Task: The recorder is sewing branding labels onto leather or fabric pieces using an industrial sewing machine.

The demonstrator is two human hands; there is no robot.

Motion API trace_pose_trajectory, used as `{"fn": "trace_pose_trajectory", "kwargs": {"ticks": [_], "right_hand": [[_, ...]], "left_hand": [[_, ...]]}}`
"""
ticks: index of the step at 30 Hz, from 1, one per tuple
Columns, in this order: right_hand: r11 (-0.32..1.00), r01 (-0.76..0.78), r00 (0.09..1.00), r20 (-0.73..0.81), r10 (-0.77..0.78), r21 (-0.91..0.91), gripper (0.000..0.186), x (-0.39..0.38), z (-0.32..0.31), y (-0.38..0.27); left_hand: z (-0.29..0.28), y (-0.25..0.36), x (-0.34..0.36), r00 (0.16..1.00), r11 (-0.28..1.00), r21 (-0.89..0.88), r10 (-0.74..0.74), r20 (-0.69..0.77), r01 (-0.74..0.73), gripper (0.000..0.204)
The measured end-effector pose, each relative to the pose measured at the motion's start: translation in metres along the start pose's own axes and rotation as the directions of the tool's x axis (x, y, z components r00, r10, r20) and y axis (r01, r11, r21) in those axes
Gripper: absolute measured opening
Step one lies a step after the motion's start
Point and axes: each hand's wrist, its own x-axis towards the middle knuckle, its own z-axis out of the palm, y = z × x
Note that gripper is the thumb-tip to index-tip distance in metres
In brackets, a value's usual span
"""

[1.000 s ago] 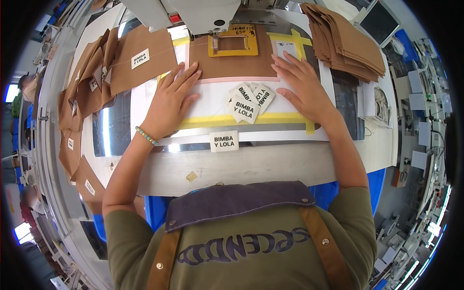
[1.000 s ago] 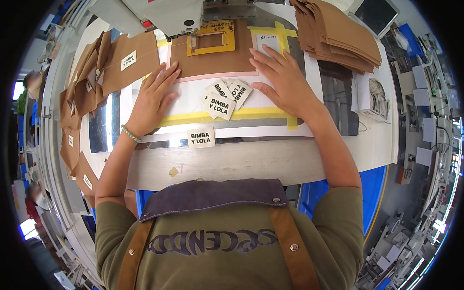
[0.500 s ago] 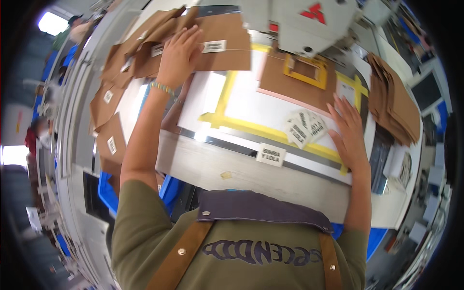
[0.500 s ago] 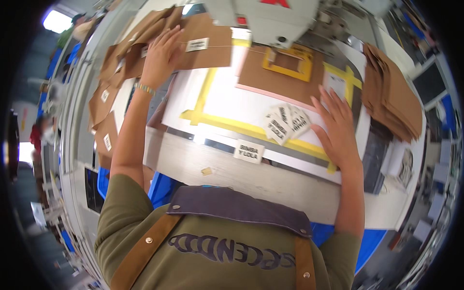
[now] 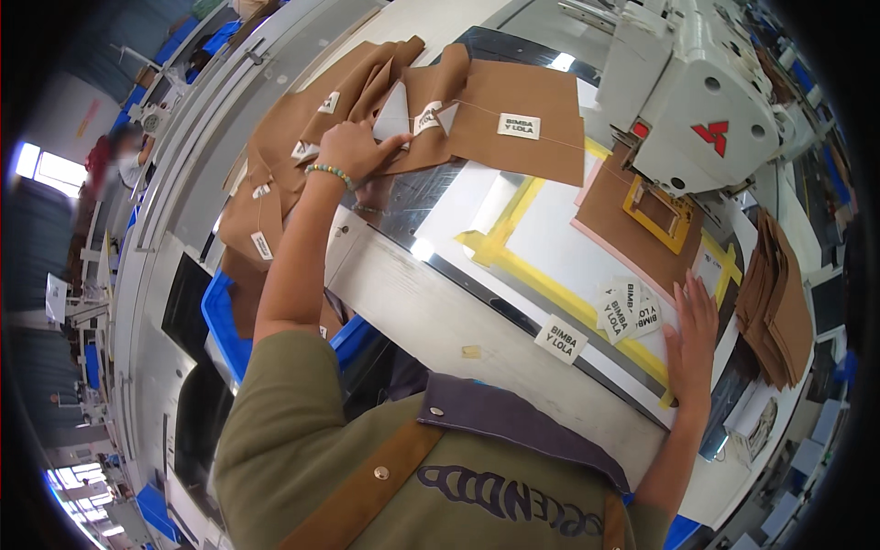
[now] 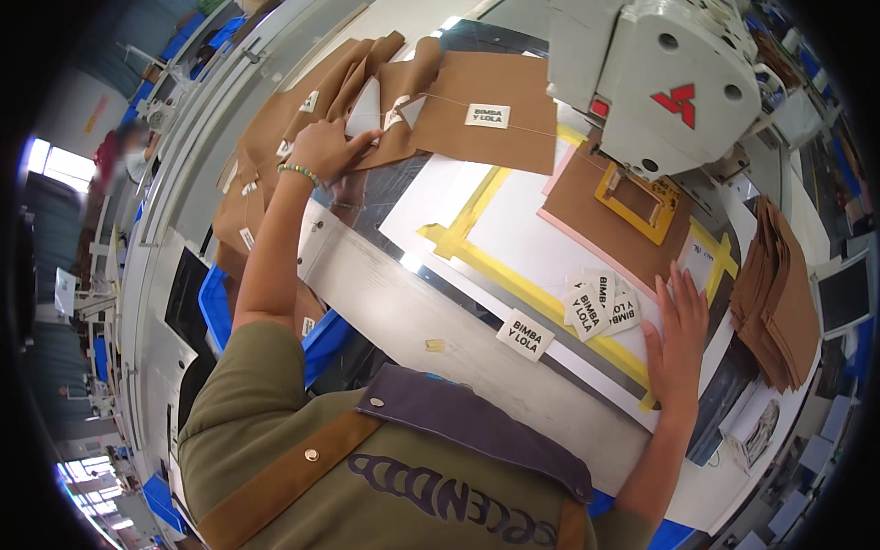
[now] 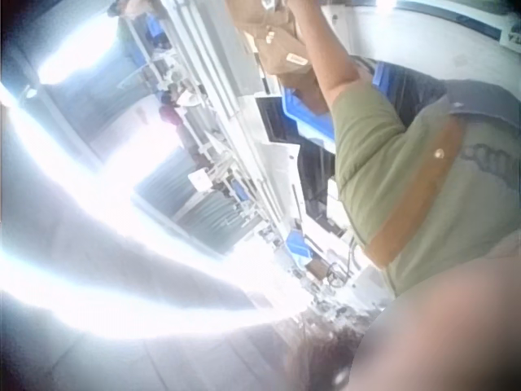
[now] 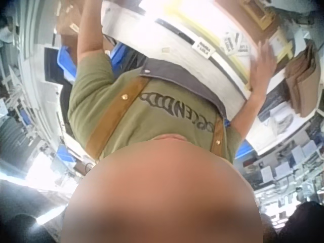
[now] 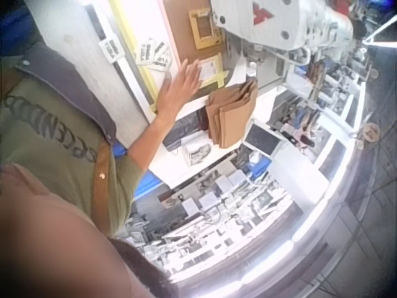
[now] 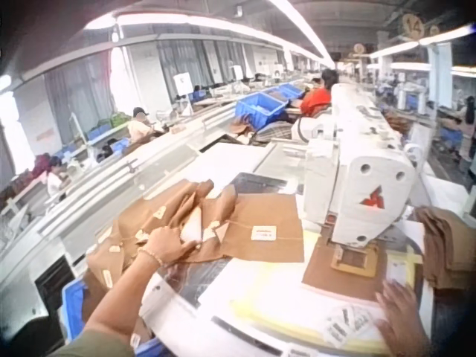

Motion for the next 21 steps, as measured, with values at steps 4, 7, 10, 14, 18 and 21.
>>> {"fn": "trace_pose_trajectory", "kwargs": {"ticks": [4, 7, 10, 14, 18, 21], "right_hand": [[1.000, 0.019, 1.000, -0.001, -0.019, -0.012, 0.059, -0.001, 0.000, 0.003], [1.000, 0.014, 1.000, -0.009, -0.014, 0.007, 0.058, 0.000, -0.001, 0.001], [1.000, 0.013, 1.000, -0.014, -0.013, 0.016, 0.057, -0.001, 0.000, 0.000], [0.999, 0.028, 0.999, -0.022, -0.028, 0.017, 0.057, -0.002, 0.000, 0.000], [1.000, 0.009, 0.999, -0.038, -0.008, 0.029, 0.059, -0.003, 0.001, 0.000], [0.998, -0.022, 0.997, -0.074, 0.026, 0.053, 0.060, -0.002, -0.001, -0.001]], "left_hand": [[-0.009, -0.011, -0.004, 0.994, 0.997, 0.065, -0.057, 0.090, 0.051, 0.103], [0.016, -0.025, 0.013, 0.992, 0.990, 0.087, -0.104, -0.070, 0.110, 0.102], [0.041, -0.059, 0.033, 0.981, 0.981, 0.011, -0.191, -0.036, 0.192, 0.092], [0.032, -0.065, 0.042, 0.957, 0.956, 0.040, -0.290, -0.021, 0.291, 0.083], [-0.022, -0.011, 0.016, 0.961, 0.973, 0.144, -0.142, -0.236, 0.179, 0.064], [-0.074, 0.065, -0.040, 0.780, 0.777, -0.307, 0.344, -0.523, -0.549, 0.051]]}}
